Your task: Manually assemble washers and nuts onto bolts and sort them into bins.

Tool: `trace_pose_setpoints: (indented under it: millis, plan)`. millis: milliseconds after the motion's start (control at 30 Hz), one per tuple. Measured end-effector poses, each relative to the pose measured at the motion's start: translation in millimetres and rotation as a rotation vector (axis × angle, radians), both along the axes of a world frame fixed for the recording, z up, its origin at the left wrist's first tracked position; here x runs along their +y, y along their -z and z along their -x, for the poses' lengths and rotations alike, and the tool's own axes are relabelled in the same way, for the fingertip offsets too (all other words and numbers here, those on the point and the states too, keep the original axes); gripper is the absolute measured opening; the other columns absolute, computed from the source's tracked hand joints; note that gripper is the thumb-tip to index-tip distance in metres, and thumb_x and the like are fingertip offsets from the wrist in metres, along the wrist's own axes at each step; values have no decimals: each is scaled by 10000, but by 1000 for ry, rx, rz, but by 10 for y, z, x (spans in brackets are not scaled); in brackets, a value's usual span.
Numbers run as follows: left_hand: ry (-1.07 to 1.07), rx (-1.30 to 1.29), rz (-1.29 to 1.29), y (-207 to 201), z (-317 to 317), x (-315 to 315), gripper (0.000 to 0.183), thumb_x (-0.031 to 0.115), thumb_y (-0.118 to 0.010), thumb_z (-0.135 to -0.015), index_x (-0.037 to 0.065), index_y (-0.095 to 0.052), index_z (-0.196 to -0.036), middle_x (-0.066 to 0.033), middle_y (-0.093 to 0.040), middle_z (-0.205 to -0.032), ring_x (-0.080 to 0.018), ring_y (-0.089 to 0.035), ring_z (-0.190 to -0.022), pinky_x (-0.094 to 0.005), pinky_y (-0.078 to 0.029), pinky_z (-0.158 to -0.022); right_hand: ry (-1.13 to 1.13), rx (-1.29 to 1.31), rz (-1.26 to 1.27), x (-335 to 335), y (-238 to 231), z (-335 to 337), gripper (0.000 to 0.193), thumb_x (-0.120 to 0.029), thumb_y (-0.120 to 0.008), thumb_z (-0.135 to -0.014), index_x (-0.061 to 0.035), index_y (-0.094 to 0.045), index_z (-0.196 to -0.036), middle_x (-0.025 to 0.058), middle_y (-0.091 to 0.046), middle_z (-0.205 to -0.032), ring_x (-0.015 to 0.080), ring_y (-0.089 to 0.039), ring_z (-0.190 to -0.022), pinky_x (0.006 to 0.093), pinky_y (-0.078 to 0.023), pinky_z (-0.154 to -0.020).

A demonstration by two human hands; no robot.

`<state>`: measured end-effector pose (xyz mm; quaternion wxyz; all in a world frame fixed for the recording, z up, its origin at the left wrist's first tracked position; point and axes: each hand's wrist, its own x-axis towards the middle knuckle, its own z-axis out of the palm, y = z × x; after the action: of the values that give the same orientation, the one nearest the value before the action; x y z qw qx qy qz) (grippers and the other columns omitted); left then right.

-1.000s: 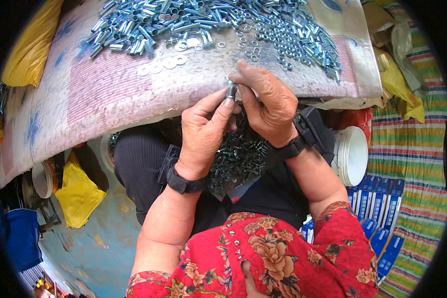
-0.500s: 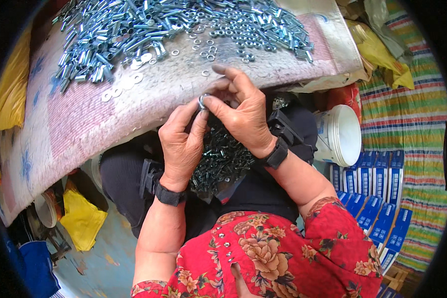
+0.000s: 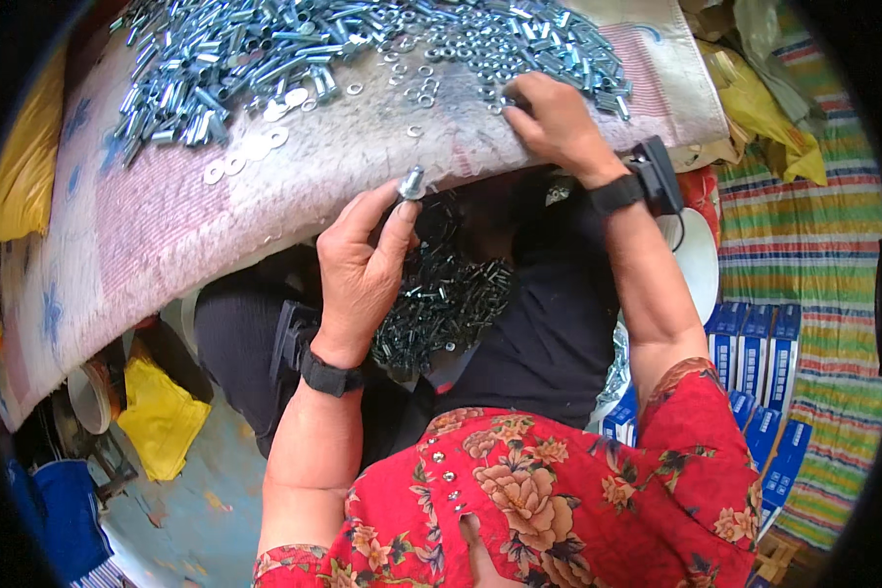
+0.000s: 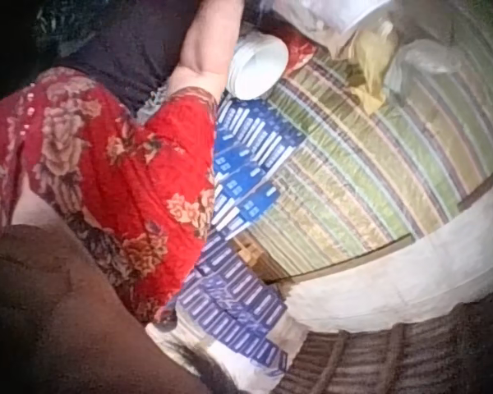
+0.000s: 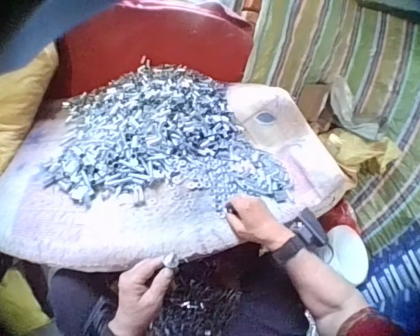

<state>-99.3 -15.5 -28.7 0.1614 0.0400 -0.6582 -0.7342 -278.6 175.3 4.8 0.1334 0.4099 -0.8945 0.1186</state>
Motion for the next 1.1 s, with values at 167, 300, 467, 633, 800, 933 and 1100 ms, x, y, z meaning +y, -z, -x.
trace_pose_setpoints:
  millis: [167,300,467,633,800,933,1100]
  plan:
    - [54,-4,108,45,-23,-67,221,103,-566,-873,10,-602,-1071,-18,-600,-871,-66,-519,-671,-189,-428,-599,-270,-705,431,-369,-378,-731,210,11,-586,-791,2,-593,-1001,32,-580,-833,66,-533,-744,210,-435,-633]
    - [37,32,169,64,-32,-111,214,91,-578,-863,7,-607,-1058,-17,-589,-842,-70,-520,-667,-189,-425,-593,-352,-480,347,-542,-356,-810,192,-45,-636,-739,-3,-596,-922,124,-599,-790,235,-597,-706,298,-467,-634]
    - [-31,90,299,-9,-42,-147,177,51,-614,-800,23,-625,-974,-124,-620,-817,-222,-608,-716,-280,-464,-648,-480,-416,319,-560,-368,-793,219,-41,-643,-742,-14,-605,-956,89,-586,-778,181,-581,-691,263,-449,-607]
    - [-71,141,339,-3,-80,-159,183,37,-621,-784,25,-624,-967,-131,-622,-835,-241,-614,-739,-288,-472,-667,-383,-359,194,-618,-465,-926,174,-137,-628,-762,-17,-544,-857,157,-565,-755,325,-572,-741,371,-450,-630]
    - [-89,221,426,-62,-142,-146,190,12,-620,-774,9,-617,-965,-129,-622,-856,-248,-614,-760,-300,-475,-681,-304,-121,81,-686,-376,-1000,277,-270,-595,-798,-43,-511,-664,154,-550,-619,342,-568,-591,406,-439,-510]
    - [-69,211,436,-49,-166,-124,189,9,-620,-779,7,-618,-968,-125,-626,-867,-238,-611,-781,-288,-472,-689,-183,-82,84,-648,-330,-1067,376,-312,-600,-807,-46,-504,-561,152,-542,-555,334,-559,-536,392,-420,-455]
    - [98,243,257,-148,-228,-84,194,13,-618,-787,16,-622,-980,-112,-636,-893,-209,-611,-787,-272,-471,-697,-234,-498,851,-730,-465,-865,345,-304,-434,-931,-7,-529,-785,90,-550,-752,151,-535,-715,281,-393,-646]
